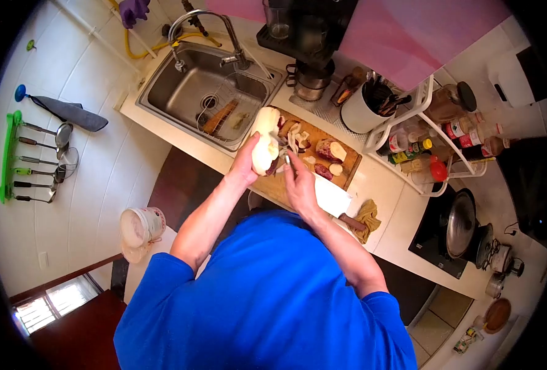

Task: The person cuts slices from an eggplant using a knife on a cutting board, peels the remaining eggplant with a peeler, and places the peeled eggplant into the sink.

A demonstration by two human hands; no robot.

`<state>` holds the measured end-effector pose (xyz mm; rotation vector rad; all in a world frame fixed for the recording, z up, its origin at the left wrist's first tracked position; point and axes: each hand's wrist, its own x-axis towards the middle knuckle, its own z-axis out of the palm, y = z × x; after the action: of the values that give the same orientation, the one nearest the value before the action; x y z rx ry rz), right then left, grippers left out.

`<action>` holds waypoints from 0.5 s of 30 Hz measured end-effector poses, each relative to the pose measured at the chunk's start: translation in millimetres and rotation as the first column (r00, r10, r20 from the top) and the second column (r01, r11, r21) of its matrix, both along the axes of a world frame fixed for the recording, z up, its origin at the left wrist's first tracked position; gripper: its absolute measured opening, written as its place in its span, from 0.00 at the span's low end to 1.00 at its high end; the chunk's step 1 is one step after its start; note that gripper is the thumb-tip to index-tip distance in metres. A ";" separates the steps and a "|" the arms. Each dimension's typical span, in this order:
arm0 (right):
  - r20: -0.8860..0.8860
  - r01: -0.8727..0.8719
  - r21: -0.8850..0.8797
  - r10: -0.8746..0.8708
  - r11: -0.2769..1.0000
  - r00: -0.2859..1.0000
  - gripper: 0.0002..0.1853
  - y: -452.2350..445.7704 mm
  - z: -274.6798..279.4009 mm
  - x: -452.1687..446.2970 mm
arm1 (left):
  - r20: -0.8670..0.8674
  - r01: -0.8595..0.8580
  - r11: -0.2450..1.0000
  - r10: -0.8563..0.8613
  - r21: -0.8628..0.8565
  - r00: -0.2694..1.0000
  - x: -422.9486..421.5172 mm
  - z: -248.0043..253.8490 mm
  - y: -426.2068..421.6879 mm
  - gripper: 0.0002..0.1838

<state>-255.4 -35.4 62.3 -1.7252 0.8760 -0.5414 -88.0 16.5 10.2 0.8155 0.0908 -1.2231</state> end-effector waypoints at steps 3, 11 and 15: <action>-0.108 -0.035 0.131 0.049 0.991 0.993 0.23 -6.3 4.3 -6.2 | -0.001 -0.010 1.000 0.010 -0.008 1.000 9.1 -12.4 -6.0 0.23; -0.118 -0.095 0.207 0.122 0.974 0.986 0.22 1.6 -9.3 -29.5 | -0.076 -0.154 0.981 0.163 0.119 0.984 31.9 -45.8 0.5 0.26; -0.042 -0.037 0.388 0.058 0.921 0.997 0.21 -6.6 -16.1 -30.3 | -0.106 -0.134 0.981 0.149 0.137 0.983 31.1 -14.6 4.9 0.27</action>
<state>-285.8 -42.0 46.2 -1.3980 0.9084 -0.2664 -56.9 21.4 -4.4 0.8356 0.3209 -1.1376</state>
